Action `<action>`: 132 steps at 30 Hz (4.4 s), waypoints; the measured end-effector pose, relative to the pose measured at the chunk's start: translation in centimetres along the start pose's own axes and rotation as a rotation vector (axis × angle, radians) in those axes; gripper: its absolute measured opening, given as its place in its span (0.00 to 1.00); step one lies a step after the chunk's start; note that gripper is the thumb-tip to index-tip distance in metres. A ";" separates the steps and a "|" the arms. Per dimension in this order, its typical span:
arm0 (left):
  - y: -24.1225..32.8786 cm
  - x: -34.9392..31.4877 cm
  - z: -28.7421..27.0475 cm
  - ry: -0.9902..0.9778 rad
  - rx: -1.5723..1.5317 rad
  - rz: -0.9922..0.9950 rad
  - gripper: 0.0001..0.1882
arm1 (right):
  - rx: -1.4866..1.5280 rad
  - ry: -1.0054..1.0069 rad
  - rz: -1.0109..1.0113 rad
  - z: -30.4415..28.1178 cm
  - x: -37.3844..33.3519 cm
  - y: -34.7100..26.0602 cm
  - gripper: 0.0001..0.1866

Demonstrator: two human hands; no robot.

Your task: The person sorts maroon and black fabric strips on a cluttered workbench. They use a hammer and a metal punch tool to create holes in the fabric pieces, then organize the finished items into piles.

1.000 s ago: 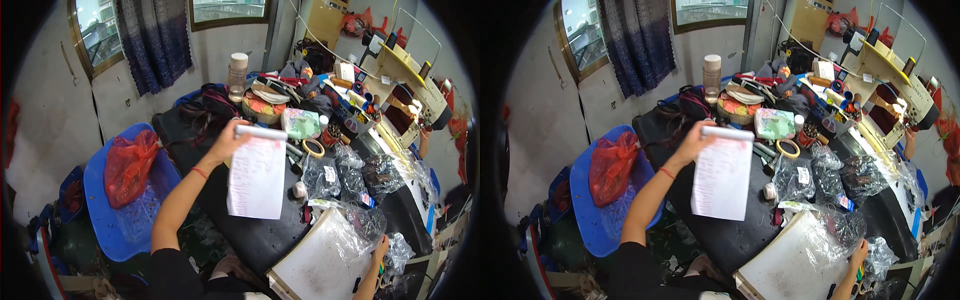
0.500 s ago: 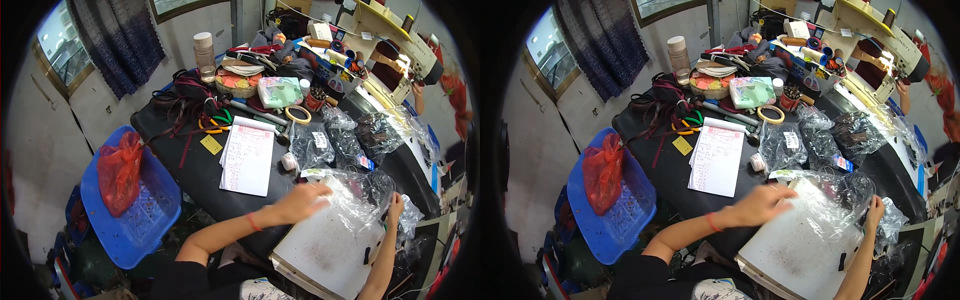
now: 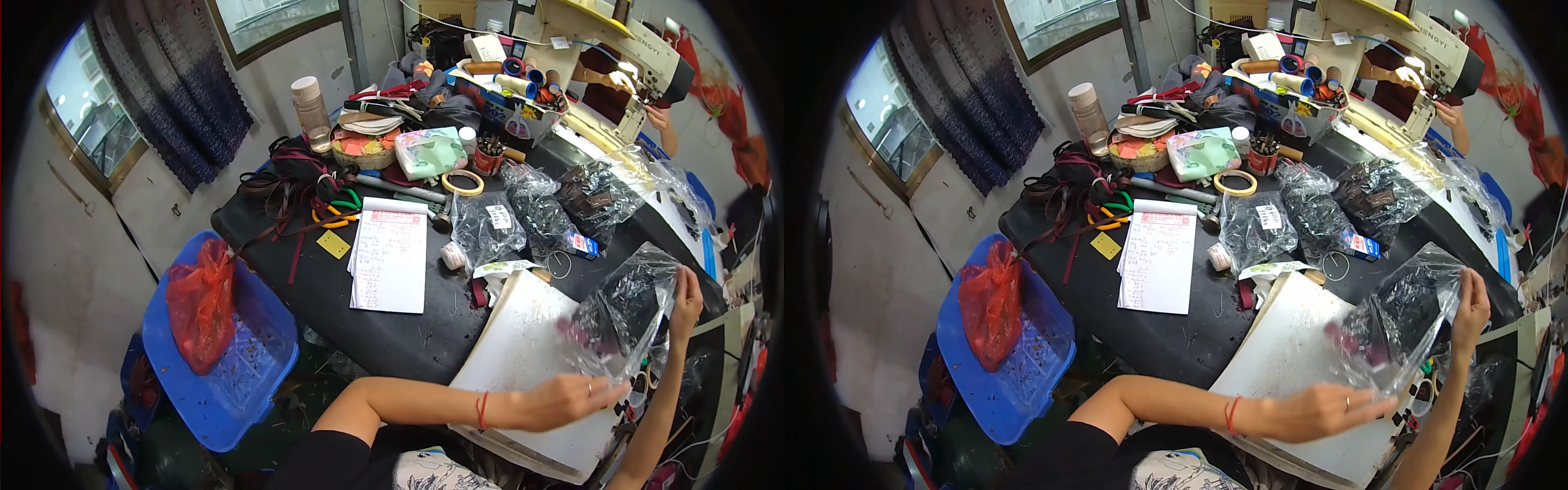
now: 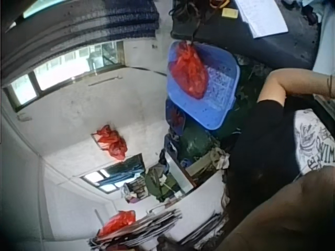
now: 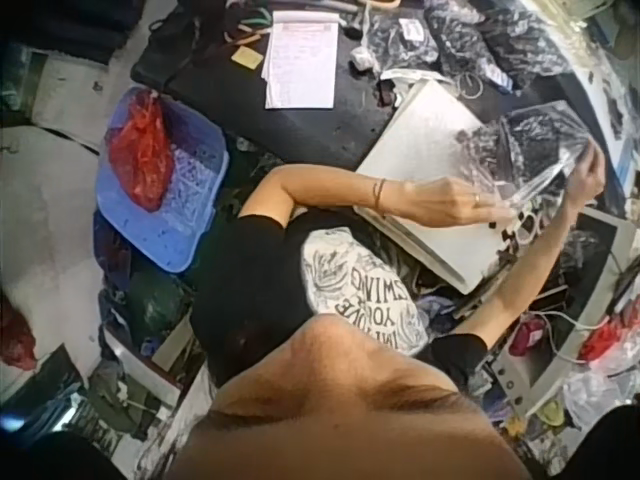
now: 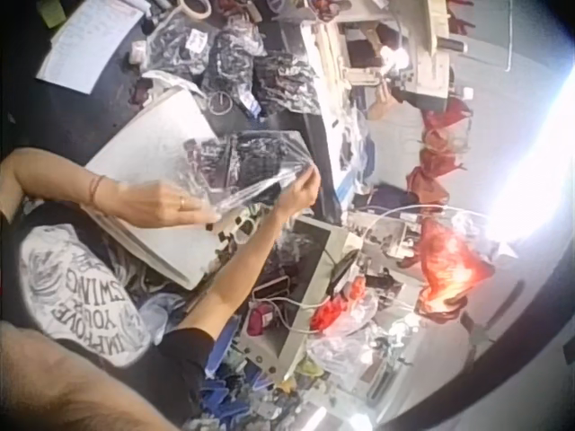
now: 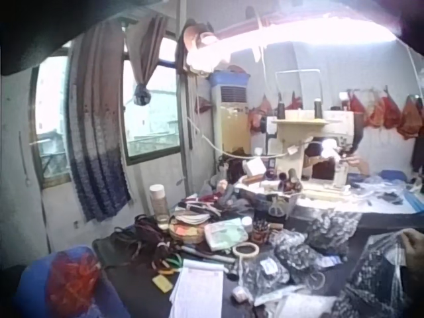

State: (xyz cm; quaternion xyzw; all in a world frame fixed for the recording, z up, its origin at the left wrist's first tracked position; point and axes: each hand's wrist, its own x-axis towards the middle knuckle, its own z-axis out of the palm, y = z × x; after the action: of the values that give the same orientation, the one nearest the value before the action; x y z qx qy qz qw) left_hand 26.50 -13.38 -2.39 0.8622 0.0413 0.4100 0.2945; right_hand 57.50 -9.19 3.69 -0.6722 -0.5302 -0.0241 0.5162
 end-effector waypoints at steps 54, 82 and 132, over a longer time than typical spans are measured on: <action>-6.3 -5.6 -8.6 -0.157 0.232 -0.399 0.20 | -1.529 0.392 -0.350 -17.6 -5.0 -4.0 0.22; -24.5 16.3 -10.7 0.540 0.170 -0.479 0.09 | -0.868 -0.038 -0.043 -4.6 -4.5 3.8 0.11; -2.1 -3.9 -7.4 0.136 -0.434 -0.664 0.11 | -0.195 -0.399 -0.225 8.8 -9.4 -10.3 0.09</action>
State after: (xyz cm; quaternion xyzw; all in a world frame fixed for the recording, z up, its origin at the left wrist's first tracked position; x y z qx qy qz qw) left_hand 18.83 -9.35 -2.54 0.6907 0.2492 0.3478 0.5829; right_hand 41.30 -10.36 0.99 -0.6473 -0.6881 0.0007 0.3279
